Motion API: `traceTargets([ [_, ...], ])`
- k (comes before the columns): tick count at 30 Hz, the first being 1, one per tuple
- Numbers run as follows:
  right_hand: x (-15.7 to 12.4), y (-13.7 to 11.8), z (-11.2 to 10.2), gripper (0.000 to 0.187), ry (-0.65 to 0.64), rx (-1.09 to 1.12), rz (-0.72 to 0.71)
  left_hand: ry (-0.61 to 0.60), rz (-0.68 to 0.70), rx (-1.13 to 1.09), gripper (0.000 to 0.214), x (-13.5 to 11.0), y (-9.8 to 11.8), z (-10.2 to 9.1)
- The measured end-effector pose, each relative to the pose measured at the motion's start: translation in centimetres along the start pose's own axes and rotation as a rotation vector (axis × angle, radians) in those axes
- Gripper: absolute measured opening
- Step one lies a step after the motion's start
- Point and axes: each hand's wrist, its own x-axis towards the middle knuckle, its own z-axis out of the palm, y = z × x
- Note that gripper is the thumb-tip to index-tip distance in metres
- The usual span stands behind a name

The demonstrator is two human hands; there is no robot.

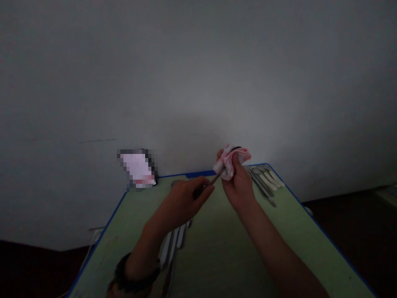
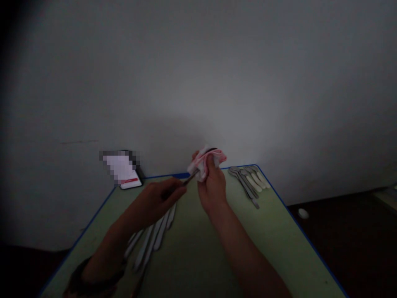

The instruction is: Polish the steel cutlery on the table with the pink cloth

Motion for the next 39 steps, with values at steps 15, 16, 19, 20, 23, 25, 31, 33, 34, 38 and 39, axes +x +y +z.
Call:
traceTargets([
  [15,0.2,-1.2,-0.3,0.021,0.006,-0.001,-0.05,-0.308,0.044,-0.227,0.026,-1.2,-0.7,-2.3],
  [16,0.2,-1.1,-0.3,0.021,0.011,0.001,-0.051,-0.307,0.044,-0.214,0.025,-1.2,-0.7,-2.3],
  [19,0.1,-1.1,-0.2,0.02,0.026,0.022,-0.05,-0.295,0.049,-0.188,0.022,-1.1,-0.7,-2.3],
  [20,0.0,-1.1,-0.2,0.02,0.021,0.028,-0.046,-0.287,0.054,-0.182,0.021,-1.0,-0.8,-2.3],
  [23,-0.3,-1.0,0.1,0.019,-0.003,0.019,-0.028,-0.262,0.06,-0.138,0.019,-0.8,-1.1,-2.1],
  [25,-0.6,-0.9,0.4,0.02,0.001,-0.001,-0.012,-0.241,0.053,-0.095,0.018,-0.6,-1.5,-1.9],
  [31,-0.9,-0.4,1.0,0.02,-0.001,-0.002,0.025,-0.176,0.053,-0.092,0.021,-0.2,-1.9,-1.4],
  [33,-0.8,-0.3,0.9,0.02,-0.024,-0.009,0.036,-0.172,0.048,-0.105,0.022,-0.2,-1.9,-1.4],
  [34,-0.7,-0.3,0.7,0.021,-0.033,-0.021,0.039,-0.176,0.043,-0.106,0.022,-0.3,-1.9,-1.4],
  [38,-0.6,-0.4,-0.2,0.03,-0.115,-0.229,0.071,-0.16,0.01,-0.076,0.026,-0.4,-1.9,-1.6],
  [39,-0.6,-0.5,-0.5,0.032,-0.152,-0.325,0.078,-0.135,-0.008,-0.067,0.027,-0.4,-1.8,-1.8],
])
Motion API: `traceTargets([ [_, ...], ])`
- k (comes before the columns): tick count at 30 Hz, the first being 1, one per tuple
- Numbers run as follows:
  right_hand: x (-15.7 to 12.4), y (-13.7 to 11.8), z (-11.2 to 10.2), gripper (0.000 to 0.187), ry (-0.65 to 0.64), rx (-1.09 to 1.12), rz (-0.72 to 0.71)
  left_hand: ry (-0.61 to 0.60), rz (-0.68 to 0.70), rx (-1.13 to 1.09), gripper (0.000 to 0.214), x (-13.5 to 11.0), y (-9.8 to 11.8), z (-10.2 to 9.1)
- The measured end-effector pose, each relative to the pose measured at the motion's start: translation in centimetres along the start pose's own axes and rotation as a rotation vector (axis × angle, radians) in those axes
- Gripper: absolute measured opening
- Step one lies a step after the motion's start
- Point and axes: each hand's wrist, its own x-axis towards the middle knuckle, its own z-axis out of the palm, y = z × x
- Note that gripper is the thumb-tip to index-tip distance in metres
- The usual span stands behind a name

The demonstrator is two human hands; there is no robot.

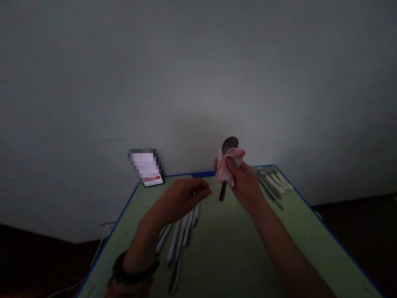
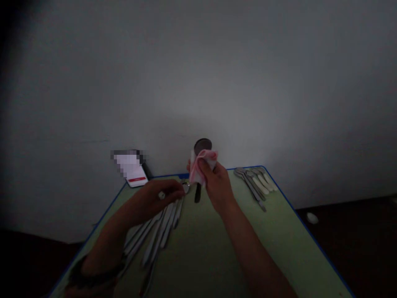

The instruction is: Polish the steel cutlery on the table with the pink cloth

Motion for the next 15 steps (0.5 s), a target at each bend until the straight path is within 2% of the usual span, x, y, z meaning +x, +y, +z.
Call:
traceTargets([
  [4,-0.4,-0.5,-0.7,0.03,-0.145,-0.41,-0.04,0.14,-0.054,0.023,0.027,-0.4,0.4,-0.7],
  [8,-0.9,-1.3,-1.0,0.027,-0.329,-0.679,-0.018,0.239,-0.037,0.073,0.025,-0.7,0.8,-1.2],
  [11,-1.1,-1.9,-1.1,0.026,-0.44,-0.818,0.044,0.26,-0.043,0.15,0.026,-0.8,0.9,-1.2],
  [15,-1.4,-3.0,-1.1,0.018,-0.568,-0.886,0.031,0.202,-0.015,0.238,0.029,-1.0,0.8,-1.2],
])
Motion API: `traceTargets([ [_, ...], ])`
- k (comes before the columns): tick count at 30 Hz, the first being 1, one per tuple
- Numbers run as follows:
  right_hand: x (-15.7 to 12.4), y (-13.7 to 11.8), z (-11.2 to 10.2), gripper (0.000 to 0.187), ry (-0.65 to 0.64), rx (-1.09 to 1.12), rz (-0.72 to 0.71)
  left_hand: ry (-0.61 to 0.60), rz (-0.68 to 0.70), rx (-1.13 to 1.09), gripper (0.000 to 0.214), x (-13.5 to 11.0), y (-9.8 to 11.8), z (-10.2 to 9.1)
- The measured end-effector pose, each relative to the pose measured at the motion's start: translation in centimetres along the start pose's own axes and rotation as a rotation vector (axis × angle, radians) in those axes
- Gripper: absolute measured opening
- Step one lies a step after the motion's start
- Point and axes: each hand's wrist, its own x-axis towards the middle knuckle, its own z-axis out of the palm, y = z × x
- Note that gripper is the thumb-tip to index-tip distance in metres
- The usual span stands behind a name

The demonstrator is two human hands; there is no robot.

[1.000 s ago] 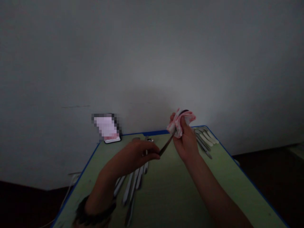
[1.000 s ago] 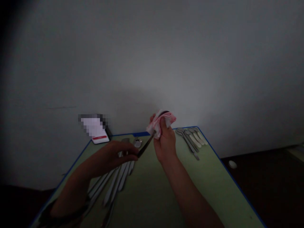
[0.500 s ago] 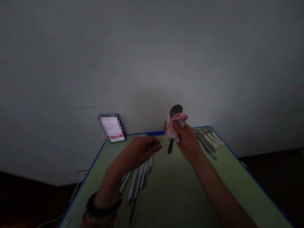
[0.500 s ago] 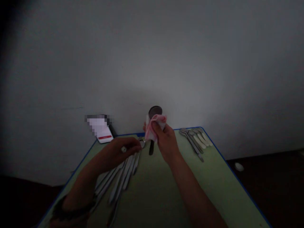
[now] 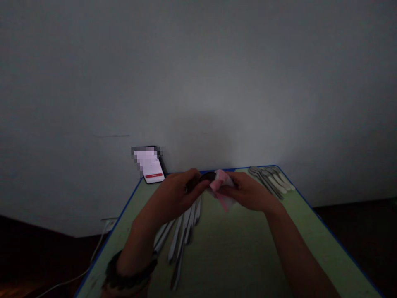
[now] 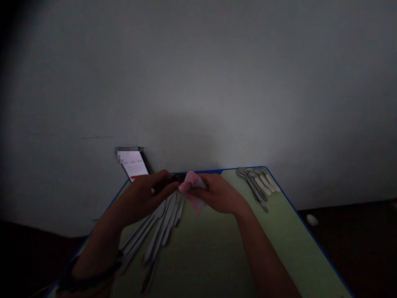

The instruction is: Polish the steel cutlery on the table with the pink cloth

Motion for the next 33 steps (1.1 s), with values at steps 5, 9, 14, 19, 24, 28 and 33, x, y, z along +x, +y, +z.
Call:
traceTargets([
  [5,-0.8,-1.2,-0.7,0.018,-0.077,-0.081,-0.034,-0.084,0.092,0.003,0.036,-0.2,0.2,0.1],
  [9,-0.9,-1.3,-0.8,0.019,-0.116,-0.118,-0.044,-0.101,0.116,0.032,0.036,0.0,0.5,0.3],
  [14,-0.6,-0.7,-0.9,0.019,-0.127,-0.151,-0.067,-0.067,0.127,0.075,0.035,0.4,0.1,0.8],
  [19,-1.4,-0.4,-2.1,0.019,-0.212,-0.195,-0.039,0.027,0.041,0.074,0.038,0.1,-1.8,0.7],
  [24,-2.5,-0.5,-3.3,0.021,-0.181,-0.222,-0.009,0.069,-0.003,0.013,0.039,-0.2,-2.9,0.1],
  [28,-2.4,-1.1,-3.1,0.021,-0.189,-0.252,-0.014,0.106,0.015,0.002,0.038,-0.3,-1.4,0.1],
  [33,-1.7,-1.9,-2.0,0.018,-0.148,-0.265,-0.073,0.0,0.1,-0.006,0.035,0.0,0.9,0.5],
])
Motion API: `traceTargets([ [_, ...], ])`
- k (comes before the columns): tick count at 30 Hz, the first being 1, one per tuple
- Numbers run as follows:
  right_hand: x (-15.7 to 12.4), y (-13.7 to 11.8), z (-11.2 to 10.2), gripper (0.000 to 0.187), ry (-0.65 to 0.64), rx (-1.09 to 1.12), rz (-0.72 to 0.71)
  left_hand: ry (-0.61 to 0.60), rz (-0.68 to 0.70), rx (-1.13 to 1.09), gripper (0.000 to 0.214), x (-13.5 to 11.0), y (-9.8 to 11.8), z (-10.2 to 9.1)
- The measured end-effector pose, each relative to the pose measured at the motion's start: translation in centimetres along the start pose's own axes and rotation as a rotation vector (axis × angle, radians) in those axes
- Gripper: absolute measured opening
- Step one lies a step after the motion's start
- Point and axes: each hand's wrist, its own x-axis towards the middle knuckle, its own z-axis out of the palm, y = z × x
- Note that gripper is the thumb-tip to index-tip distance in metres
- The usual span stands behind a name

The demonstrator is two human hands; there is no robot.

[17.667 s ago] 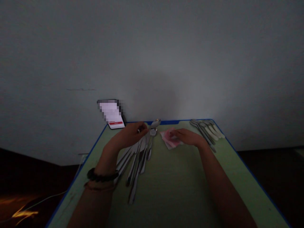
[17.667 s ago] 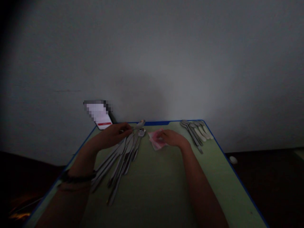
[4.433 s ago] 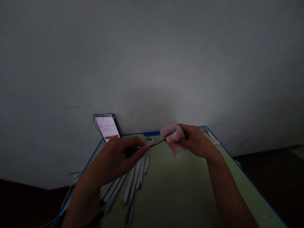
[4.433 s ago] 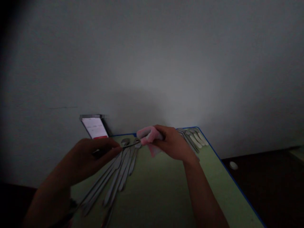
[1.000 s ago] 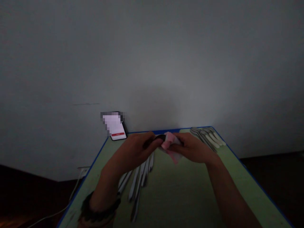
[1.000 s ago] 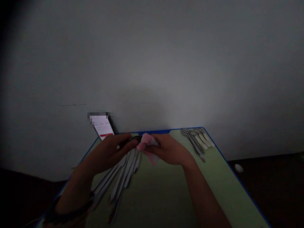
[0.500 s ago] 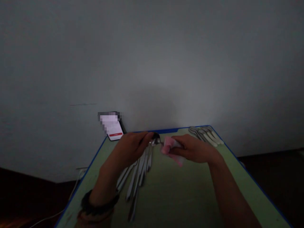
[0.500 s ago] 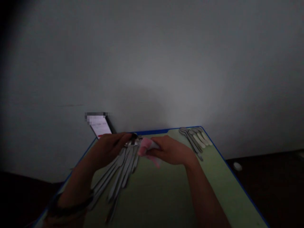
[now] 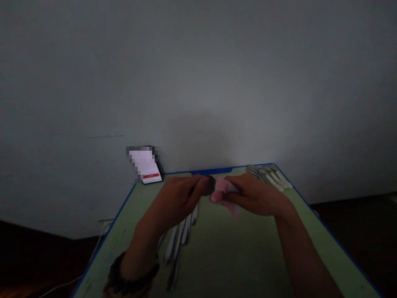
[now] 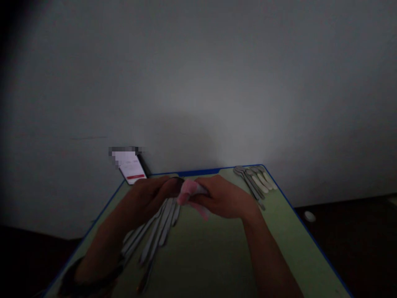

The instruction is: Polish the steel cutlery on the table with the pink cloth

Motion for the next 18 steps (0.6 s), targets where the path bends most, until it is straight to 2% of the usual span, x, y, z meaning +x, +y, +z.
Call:
traceTargets([
  [3,0.1,0.0,0.0,0.02,0.006,0.0,-0.002,-0.012,0.012,-0.005,0.034,0.1,-0.3,0.0],
  [6,-0.2,0.4,-0.3,0.023,-0.012,0.035,0.02,0.054,-0.04,-0.018,0.035,0.0,-1.3,-0.2],
  [10,-0.6,1.2,-0.6,0.021,-0.035,0.125,0.027,0.12,-0.099,-0.23,0.025,-0.4,-1.9,-0.6],
  [14,-1.0,1.6,-0.5,0.027,-0.077,0.315,0.029,0.12,0.017,-0.531,0.041,-1.0,-1.8,-1.2],
  [16,-1.1,1.7,-0.4,0.03,-0.131,0.415,0.037,0.091,0.081,-0.63,0.051,-1.2,-1.9,-1.4],
  [18,-1.0,1.8,-0.3,0.03,-0.163,0.462,0.048,0.064,0.089,-0.677,0.056,-1.3,-2.2,-1.4],
])
